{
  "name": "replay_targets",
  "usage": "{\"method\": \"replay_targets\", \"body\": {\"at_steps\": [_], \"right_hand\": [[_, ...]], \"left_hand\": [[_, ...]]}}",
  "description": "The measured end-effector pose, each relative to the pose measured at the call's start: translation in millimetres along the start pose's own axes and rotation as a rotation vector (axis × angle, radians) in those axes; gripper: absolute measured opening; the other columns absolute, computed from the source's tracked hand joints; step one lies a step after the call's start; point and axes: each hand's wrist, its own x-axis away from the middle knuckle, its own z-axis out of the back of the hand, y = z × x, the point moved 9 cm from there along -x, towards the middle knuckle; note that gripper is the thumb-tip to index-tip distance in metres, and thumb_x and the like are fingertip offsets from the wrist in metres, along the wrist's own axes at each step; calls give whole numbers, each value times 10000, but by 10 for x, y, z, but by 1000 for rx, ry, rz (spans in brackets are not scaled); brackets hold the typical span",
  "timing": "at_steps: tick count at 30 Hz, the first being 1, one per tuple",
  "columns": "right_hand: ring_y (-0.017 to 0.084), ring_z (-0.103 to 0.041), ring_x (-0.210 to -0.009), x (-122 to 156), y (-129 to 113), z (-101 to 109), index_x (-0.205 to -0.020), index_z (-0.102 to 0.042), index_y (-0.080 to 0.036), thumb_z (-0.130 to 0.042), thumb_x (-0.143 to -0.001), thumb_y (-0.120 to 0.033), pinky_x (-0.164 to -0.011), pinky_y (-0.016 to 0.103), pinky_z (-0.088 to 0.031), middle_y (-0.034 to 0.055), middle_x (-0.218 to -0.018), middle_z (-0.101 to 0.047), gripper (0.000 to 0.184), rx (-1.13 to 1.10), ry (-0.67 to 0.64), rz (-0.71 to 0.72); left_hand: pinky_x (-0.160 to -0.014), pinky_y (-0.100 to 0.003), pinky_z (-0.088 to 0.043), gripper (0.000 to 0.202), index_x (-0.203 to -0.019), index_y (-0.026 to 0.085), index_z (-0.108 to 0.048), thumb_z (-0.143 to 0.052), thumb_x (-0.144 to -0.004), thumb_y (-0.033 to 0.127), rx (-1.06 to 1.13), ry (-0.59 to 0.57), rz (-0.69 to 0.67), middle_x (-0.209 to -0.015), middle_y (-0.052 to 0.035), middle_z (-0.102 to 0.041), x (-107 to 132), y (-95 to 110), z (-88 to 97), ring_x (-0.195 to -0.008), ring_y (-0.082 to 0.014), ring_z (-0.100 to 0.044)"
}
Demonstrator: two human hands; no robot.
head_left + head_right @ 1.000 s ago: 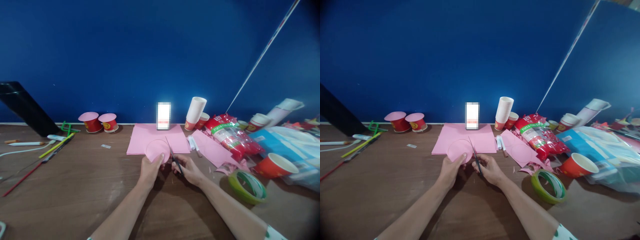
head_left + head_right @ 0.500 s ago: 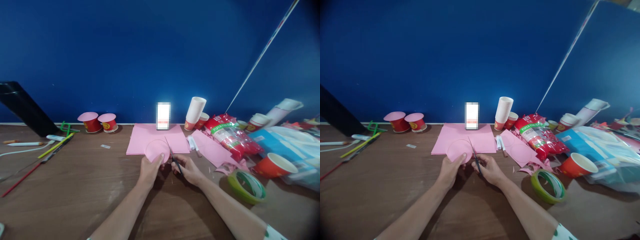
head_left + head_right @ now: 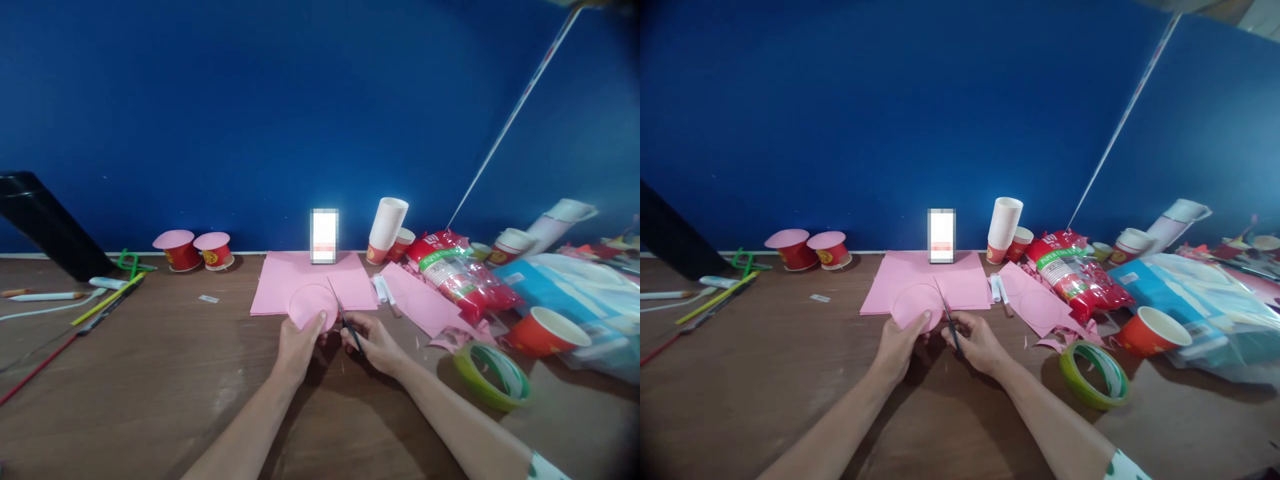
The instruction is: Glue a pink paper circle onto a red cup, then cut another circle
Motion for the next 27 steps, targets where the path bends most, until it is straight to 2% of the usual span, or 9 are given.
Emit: {"method": "replay_targets", "body": {"at_steps": [9, 15, 19, 23, 27], "right_hand": [[83, -446, -527, -12, -9, 3, -985, -558, -136, -563, -752, -343, -486, 195, -374, -21, -611, -494, 312, 5, 14, 26], [84, -447, -521, -14, -30, 9, -981, -569, -138, -567, -745, -350, -491, 200, -376, -24, -598, -500, 317, 16, 25, 44], [80, -440, -512, -16, -30, 9, -985, -566, -134, -566, -747, -349, -481, 198, -369, -26, -592, -491, 321, 6, 23, 43], [74, -427, -504, -16, -36, 6, -990, -562, -129, -561, -754, -341, -471, 192, -360, -29, -583, -482, 317, 6, 15, 38], [74, -431, -502, -12, -41, 3, -989, -562, -124, -556, -756, -343, -465, 189, -358, -27, -581, -487, 320, 6, 13, 31]], "left_hand": [[-393, -206, -393, 291, -685, 65, -625, -663, -601, 341, 21, 8, 45, -464, -11, -558, 19, 23, -17, -410, -98, -478], [-395, -212, -383, 275, -652, 66, -623, -666, -594, 331, 32, 47, -4, -442, -8, -545, 68, 130, -19, -396, -100, -471], [-405, -221, -388, 284, -674, 67, -634, -661, -597, 339, 32, -1, -4, -465, -17, -566, 23, 53, -27, -403, -108, -485], [-427, -231, -406, 306, -743, 65, -647, -658, -603, 337, 38, 5, -16, -508, -29, -593, -16, -9, 10, -419, -113, -499], [-426, -227, -403, 284, -696, 64, -639, -655, -612, 335, 28, 10, -28, -492, -27, -583, -13, -2, 13, -417, -110, -493]]}}
